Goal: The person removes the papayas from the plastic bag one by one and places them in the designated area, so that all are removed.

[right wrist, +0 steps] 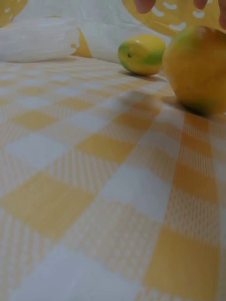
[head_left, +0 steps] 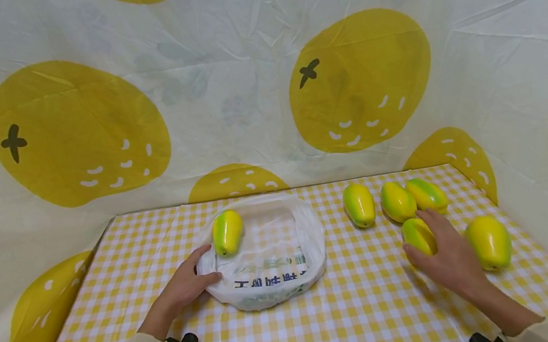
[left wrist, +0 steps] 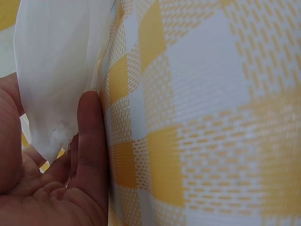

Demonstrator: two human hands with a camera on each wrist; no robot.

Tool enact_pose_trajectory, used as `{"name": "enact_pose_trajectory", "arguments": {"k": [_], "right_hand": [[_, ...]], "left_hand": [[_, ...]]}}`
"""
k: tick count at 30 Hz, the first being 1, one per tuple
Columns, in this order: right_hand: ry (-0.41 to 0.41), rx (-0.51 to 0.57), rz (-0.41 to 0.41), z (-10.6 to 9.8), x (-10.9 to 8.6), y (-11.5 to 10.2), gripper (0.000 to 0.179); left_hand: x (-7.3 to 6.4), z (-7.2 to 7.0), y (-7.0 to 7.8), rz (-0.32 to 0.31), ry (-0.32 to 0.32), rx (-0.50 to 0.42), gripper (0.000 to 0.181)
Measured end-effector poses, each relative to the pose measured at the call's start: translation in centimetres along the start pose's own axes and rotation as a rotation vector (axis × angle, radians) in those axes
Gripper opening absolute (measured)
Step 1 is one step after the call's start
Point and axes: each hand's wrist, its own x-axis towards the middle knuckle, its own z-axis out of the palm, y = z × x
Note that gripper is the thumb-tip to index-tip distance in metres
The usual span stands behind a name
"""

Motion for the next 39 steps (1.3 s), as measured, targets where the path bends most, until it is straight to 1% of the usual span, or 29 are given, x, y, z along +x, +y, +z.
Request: {"name": "enact_pose_trajectory", "arguments": {"k": [6, 9, 15, 22, 25, 29, 36, 39], "right_hand": [[0.023, 0.005, -0.024, -0.3, 0.6, -1.0, 0.074], [0.007, 0.016, -0.028, -0.3, 1.0, -1.7, 0.073], [-0.058, 0.058, -0.014, -0.4, 2.0, -3.7, 0.075], [-0.091, 0.191, 0.005, 0.6, 2.6, -5.3, 0.076], [-0.1, 0.231, 0.001, 1.2, 2.9, -5.8, 0.076], [-0.12, 0.245, 0.002, 1.9, 3.2, -6.3, 0.076], [-0.116, 0.252, -0.009, 3.1, 3.7, -7.3, 0.074], [-0.127, 0.254, -0.014, 3.4, 3.9, -7.8, 0.074]], "left_hand": [[0.0, 0.0, -0.1, 0.005, -0.002, -0.006, 0.085], [0.0, 0.0, -0.1, 0.011, -0.003, -0.003, 0.085], [0.0, 0.0, -0.1, 0.015, 0.001, -0.001, 0.084], [-0.1, 0.0, 0.0, 0.015, -0.002, -0.006, 0.084], [-0.2, 0.0, 0.3, 0.018, -0.006, -0.002, 0.084], [-0.3, -0.1, 0.5, 0.023, -0.006, 0.001, 0.085], [-0.4, 0.0, 0.4, 0.03, -0.004, -0.003, 0.084], [-0.3, -0.1, 0.4, 0.029, -0.005, -0.001, 0.084]]}}
